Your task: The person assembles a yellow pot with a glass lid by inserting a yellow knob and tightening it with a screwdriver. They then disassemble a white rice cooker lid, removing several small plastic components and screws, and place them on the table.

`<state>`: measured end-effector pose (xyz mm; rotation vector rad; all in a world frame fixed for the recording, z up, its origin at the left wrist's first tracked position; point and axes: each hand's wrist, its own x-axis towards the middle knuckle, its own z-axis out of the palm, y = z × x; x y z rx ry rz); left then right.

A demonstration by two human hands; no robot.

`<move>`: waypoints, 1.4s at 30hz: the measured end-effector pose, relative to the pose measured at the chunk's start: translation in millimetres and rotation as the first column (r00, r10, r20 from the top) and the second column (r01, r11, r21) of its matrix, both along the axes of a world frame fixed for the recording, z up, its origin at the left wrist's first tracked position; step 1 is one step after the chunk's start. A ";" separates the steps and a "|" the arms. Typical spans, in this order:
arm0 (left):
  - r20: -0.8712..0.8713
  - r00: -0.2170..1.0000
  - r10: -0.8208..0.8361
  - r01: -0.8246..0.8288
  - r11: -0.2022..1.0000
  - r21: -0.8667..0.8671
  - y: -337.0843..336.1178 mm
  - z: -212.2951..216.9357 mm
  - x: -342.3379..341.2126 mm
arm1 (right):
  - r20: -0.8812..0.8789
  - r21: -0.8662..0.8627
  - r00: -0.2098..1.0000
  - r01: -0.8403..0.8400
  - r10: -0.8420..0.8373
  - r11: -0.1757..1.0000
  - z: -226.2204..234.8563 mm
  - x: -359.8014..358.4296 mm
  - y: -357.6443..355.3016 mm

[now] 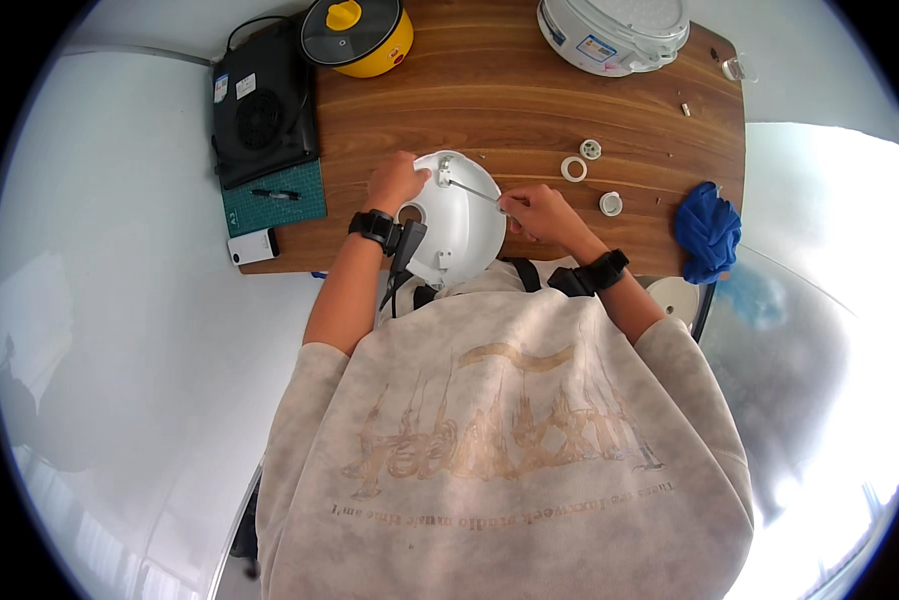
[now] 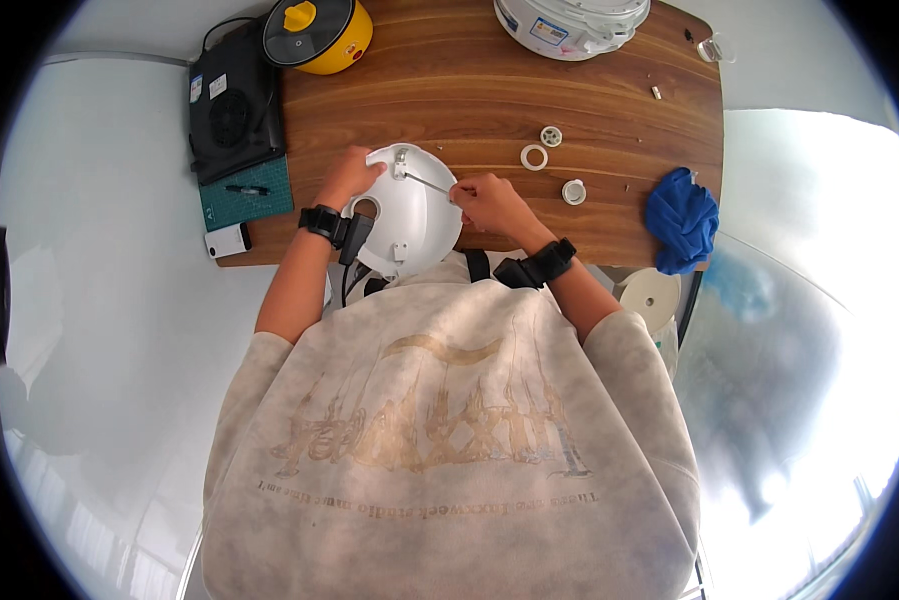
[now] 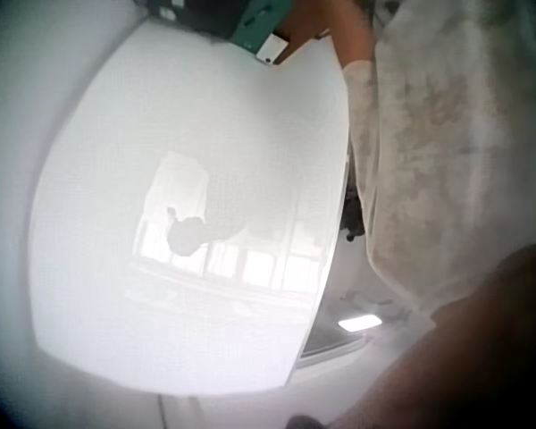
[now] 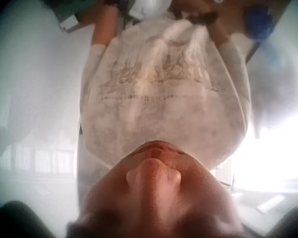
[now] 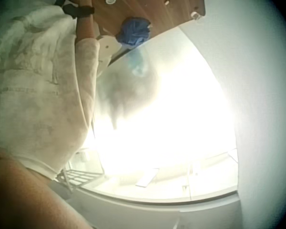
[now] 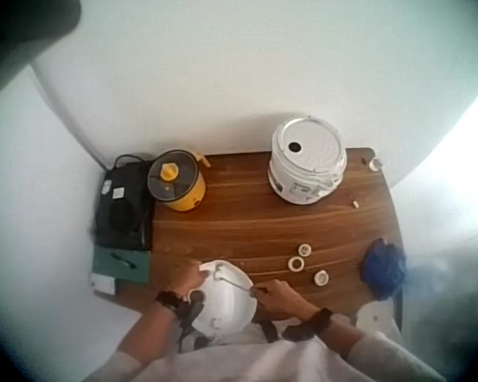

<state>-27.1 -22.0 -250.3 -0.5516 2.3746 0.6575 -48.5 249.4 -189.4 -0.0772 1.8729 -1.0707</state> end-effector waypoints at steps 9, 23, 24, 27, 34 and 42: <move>-0.012 1.000 0.013 -0.013 1.000 0.024 -6.2 -12.7 3.0 | 0.044 -0.040 0.999 -0.024 0.026 0.999 10.6 -2.0 -0.5; -0.033 0.999 0.000 0.002 0.999 0.041 -12.1 -29.7 7.8 | 0.079 -0.014 0.958 -0.277 0.277 0.961 17.9 -32.3 -18.7; -0.013 1.000 0.017 -0.016 0.998 0.058 -13.5 -33.1 7.4 | 0.092 0.019 0.943 -0.322 0.319 0.946 16.7 -36.2 -21.3; 0.016 0.999 0.037 -0.038 0.997 0.065 -17.7 -43.1 7.1 | 0.122 0.068 0.895 -0.439 0.429 0.896 11.0 -50.1 -29.2; 0.007 1.000 0.012 -0.012 1.000 0.005 -13.1 -35.4 5.8 | -0.172 0.098 0.764 -0.614 0.621 0.783 -8.5 -60.5 -39.6; -0.055 0.998 0.022 -0.021 1.000 0.012 -11.0 -30.8 9.6 | -0.592 0.359 0.372 -0.672 0.715 0.648 -3.5 -59.5 -37.2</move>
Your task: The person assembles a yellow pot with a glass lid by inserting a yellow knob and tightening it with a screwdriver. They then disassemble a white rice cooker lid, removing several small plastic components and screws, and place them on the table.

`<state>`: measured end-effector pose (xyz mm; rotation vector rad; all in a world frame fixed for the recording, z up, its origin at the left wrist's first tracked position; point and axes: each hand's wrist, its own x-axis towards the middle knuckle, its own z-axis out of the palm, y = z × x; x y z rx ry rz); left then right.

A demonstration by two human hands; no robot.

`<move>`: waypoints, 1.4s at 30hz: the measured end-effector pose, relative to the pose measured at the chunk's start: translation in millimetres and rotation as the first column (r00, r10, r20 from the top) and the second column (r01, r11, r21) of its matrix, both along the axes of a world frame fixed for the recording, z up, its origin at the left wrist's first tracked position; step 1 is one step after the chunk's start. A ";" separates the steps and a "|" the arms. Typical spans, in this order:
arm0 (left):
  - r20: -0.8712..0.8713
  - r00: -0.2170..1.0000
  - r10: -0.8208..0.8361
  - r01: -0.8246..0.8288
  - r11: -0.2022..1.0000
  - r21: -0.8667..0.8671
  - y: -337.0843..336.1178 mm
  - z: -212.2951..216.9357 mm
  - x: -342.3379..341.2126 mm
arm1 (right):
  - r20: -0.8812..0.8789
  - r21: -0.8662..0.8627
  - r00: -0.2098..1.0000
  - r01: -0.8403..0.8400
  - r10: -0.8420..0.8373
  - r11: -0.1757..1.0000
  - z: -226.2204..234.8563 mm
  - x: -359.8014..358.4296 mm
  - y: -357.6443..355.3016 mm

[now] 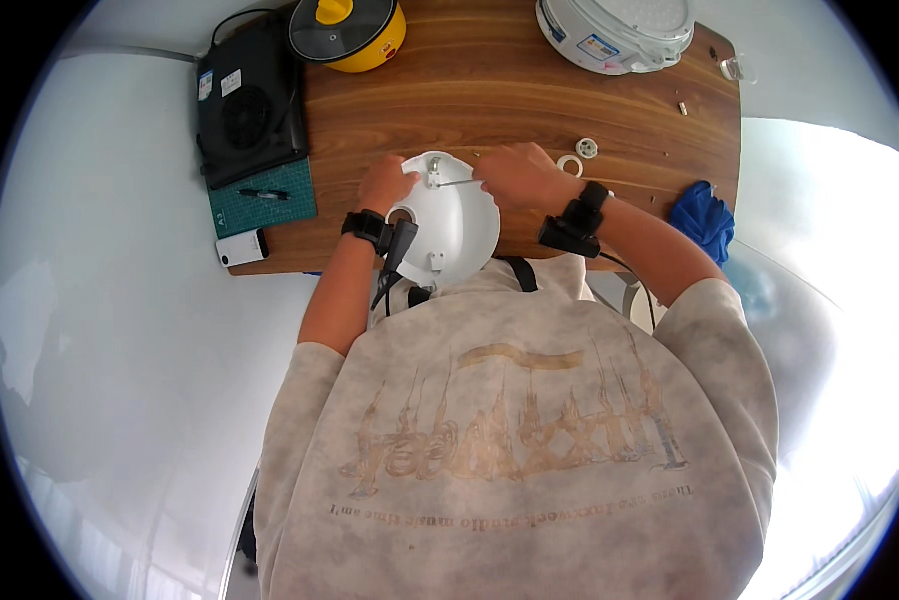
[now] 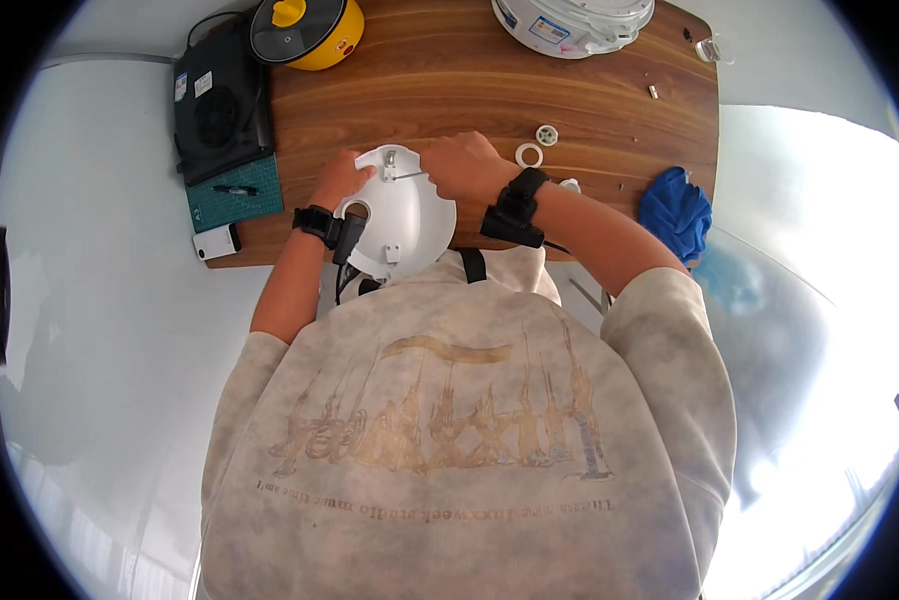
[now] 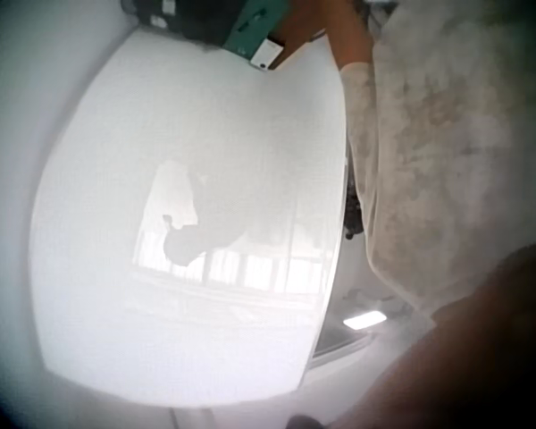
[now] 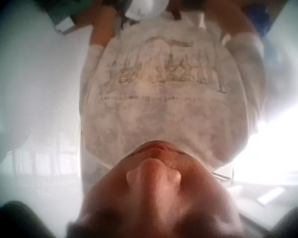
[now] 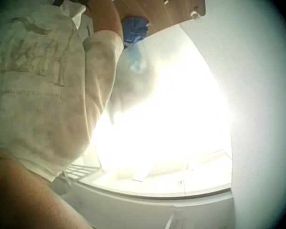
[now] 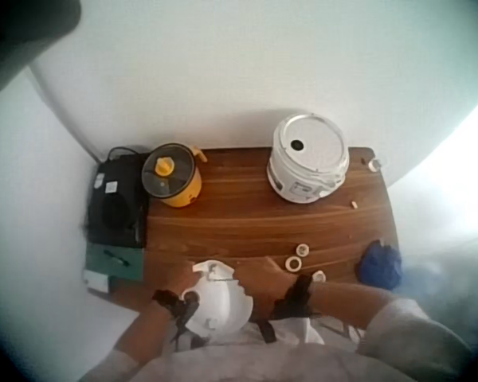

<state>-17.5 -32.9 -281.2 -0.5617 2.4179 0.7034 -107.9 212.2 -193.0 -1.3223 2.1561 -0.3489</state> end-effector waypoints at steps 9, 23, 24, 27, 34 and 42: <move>0.083 0.970 0.228 -0.242 0.876 0.417 -29.5 -0.7 -1.9 | -0.001 -0.100 0.975 0.222 -0.223 0.970 4.3 25.6 21.2; -0.007 0.707 0.707 -0.548 0.555 0.626 -52.9 23.3 50.2 | 0.045 -0.113 0.666 0.744 -0.745 0.658 -50.7 27.0 46.6; -0.004 0.669 0.743 -0.564 0.512 0.648 -54.2 20.5 54.1 | 0.022 -0.140 0.687 0.722 -0.727 0.678 -56.1 24.6 46.6; 0.007 0.587 0.809 -0.578 0.413 0.704 -52.5 18.4 64.8 | -0.055 -0.201 0.722 0.669 -0.690 0.716 -80.7 15.5 48.2; 0.020 0.548 0.836 -0.617 0.388 0.685 -65.3 -10.8 88.9 | -0.165 -0.179 0.721 0.649 -0.673 0.739 -92.2 7.0 42.8; 0.128 0.503 0.855 -0.660 0.284 0.696 -64.0 -3.7 92.9 | -0.229 -0.111 0.717 0.653 -0.659 0.749 -79.8 13.1 37.1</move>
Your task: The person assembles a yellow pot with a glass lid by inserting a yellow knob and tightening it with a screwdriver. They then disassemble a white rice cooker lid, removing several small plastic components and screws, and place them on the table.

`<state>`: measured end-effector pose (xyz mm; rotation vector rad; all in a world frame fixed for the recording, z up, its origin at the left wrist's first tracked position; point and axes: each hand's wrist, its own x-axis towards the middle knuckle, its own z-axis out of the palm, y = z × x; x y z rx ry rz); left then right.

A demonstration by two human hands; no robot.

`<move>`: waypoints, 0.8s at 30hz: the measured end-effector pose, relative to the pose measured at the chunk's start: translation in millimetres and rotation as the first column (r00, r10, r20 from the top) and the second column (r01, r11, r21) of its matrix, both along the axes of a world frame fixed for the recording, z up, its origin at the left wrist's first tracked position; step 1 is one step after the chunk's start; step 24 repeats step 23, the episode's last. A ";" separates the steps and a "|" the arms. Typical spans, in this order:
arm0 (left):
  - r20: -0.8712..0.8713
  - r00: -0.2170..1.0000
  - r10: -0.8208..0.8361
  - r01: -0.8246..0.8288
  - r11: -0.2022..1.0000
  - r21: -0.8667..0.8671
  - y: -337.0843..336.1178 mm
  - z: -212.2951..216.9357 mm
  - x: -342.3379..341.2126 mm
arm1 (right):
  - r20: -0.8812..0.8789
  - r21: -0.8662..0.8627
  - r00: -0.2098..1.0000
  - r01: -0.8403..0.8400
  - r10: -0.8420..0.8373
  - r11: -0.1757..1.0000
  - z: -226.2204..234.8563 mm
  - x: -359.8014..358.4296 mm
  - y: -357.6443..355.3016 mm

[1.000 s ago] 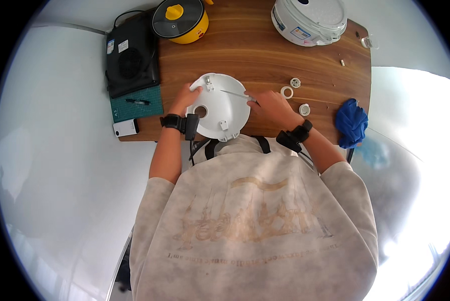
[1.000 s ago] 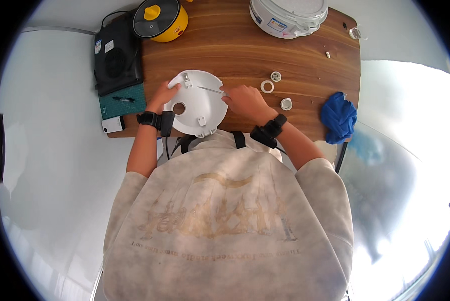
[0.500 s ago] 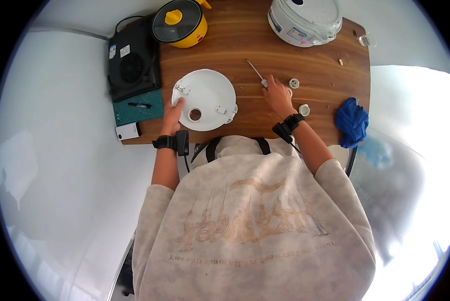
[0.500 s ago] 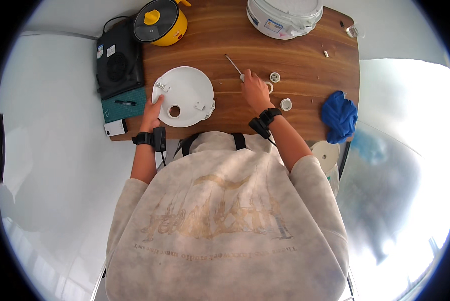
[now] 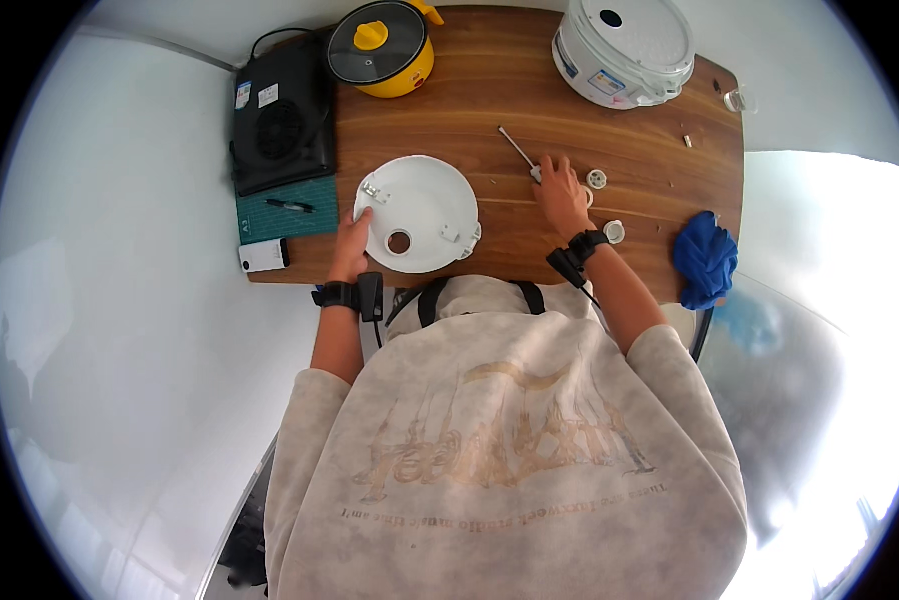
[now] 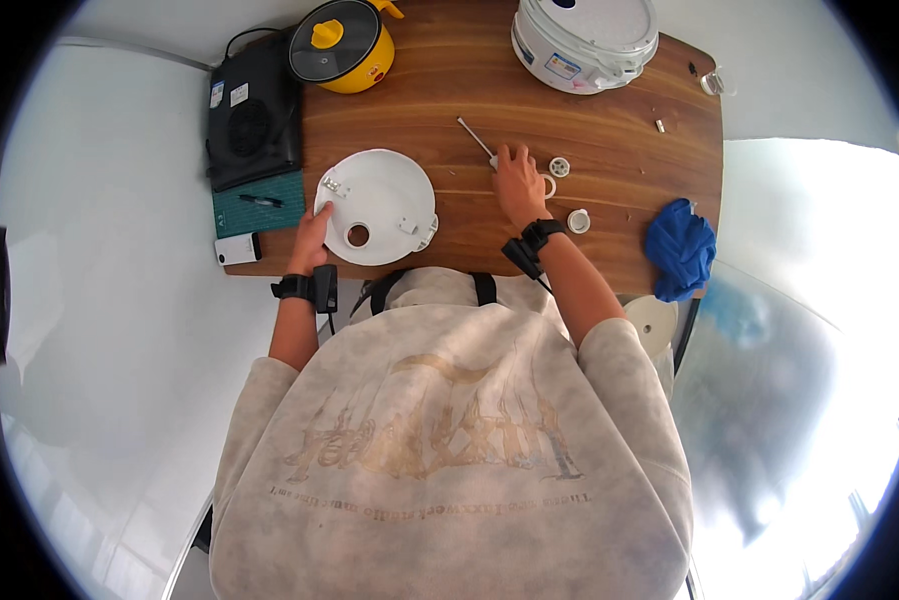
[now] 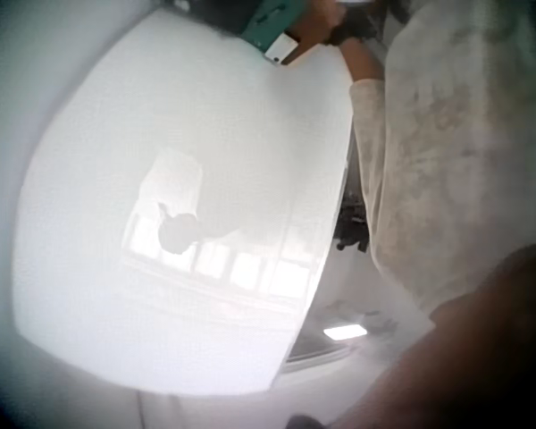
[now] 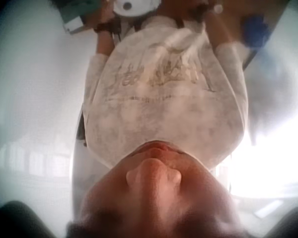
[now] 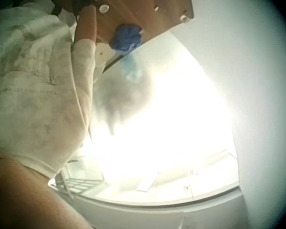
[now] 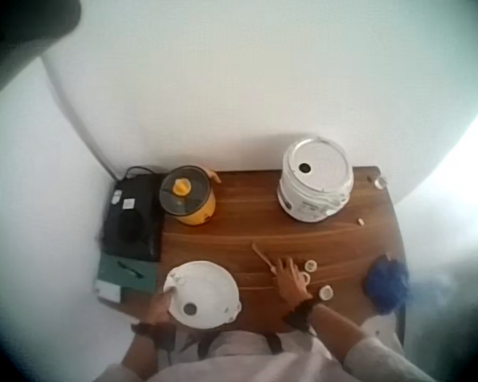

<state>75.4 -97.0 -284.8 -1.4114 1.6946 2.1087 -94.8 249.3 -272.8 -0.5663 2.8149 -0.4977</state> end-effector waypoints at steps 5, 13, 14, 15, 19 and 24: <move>-0.052 0.998 0.047 -0.041 0.994 0.105 0.0 26.8 1.6 | -0.123 0.031 0.992 -0.013 0.017 0.999 9.6 3.0 1.5; -0.107 0.993 0.047 -0.014 0.957 0.289 10.5 56.8 18.4 | 0.585 -0.414 0.801 0.161 0.126 0.896 37.9 32.3 -38.3; -0.119 0.992 0.041 -0.001 0.949 0.316 10.0 56.5 23.0 | 0.767 -0.412 0.618 0.266 0.174 0.872 44.1 34.6 -44.3; -0.130 0.991 0.035 0.011 0.940 0.341 10.2 56.9 27.8 | 0.787 -0.413 0.585 0.264 0.196 0.872 47.6 37.3 -47.6; -0.168 0.981 -0.103 0.158 0.919 0.361 22.5 73.8 37.5 | 0.710 -0.518 0.611 0.116 0.351 0.847 40.7 33.1 -47.9; -0.033 0.982 -0.186 0.184 0.904 0.386 25.1 93.6 44.4 | 0.485 -0.530 0.737 -0.180 0.471 0.829 38.3 10.7 -52.0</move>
